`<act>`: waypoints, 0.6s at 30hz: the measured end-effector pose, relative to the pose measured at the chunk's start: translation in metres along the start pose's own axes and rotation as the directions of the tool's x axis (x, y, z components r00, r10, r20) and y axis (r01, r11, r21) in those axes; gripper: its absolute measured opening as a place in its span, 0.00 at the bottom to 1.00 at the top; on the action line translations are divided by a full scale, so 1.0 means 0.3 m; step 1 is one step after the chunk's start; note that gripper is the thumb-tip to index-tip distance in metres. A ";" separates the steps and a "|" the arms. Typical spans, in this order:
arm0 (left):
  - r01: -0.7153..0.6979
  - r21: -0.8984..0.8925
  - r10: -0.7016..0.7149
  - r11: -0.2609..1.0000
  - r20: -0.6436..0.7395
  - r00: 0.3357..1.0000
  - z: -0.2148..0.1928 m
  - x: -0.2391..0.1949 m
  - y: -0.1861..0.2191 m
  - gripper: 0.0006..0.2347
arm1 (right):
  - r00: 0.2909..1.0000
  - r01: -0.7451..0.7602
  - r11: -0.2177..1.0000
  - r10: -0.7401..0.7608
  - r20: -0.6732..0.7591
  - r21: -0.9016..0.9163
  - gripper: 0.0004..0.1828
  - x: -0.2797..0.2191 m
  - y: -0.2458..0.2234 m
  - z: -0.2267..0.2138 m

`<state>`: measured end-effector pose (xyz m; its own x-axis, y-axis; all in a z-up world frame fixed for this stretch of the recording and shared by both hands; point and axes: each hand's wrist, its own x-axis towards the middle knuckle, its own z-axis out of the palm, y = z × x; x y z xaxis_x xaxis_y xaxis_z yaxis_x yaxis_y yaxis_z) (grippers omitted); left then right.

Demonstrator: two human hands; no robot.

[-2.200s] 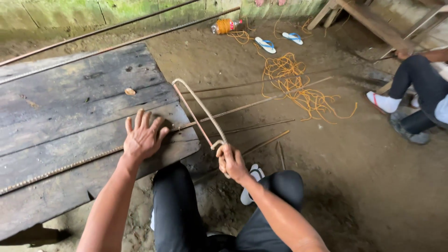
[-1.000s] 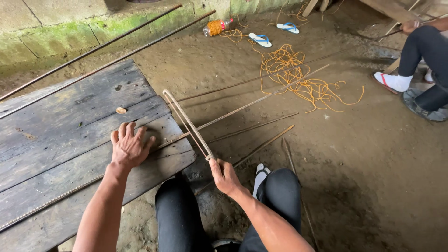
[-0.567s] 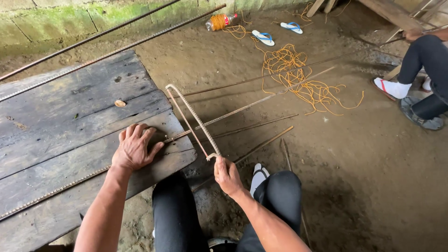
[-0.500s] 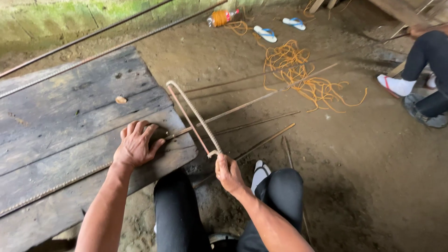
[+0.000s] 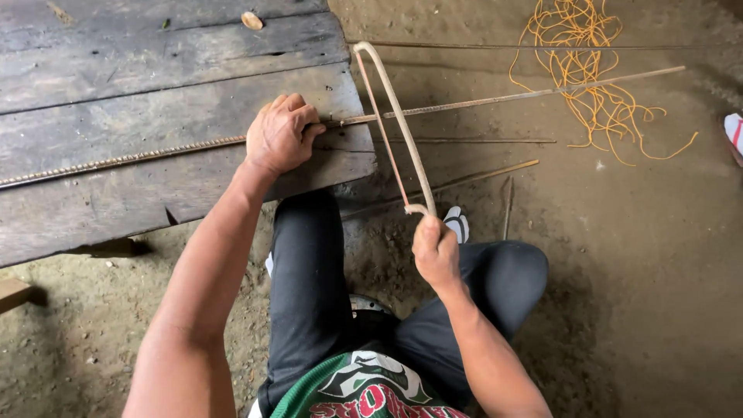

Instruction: Sawing a piece of metal rebar using a manual bow saw on a wooden workbench

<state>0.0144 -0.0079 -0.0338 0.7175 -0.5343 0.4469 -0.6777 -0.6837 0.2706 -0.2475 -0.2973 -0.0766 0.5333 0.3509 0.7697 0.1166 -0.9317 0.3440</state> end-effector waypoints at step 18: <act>0.140 0.020 -0.141 0.990 0.010 0.990 -0.041 -0.008 0.059 0.10 | 0.990 0.124 0.982 -0.133 -0.055 -0.142 0.20 0.103 0.009 0.267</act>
<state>-0.0014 -0.0126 -0.0195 0.8072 -0.4378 0.3958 -0.5669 -0.7617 0.3136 -0.1637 -0.2966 -0.0949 0.4658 0.4763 0.7458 0.0614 -0.8581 0.5097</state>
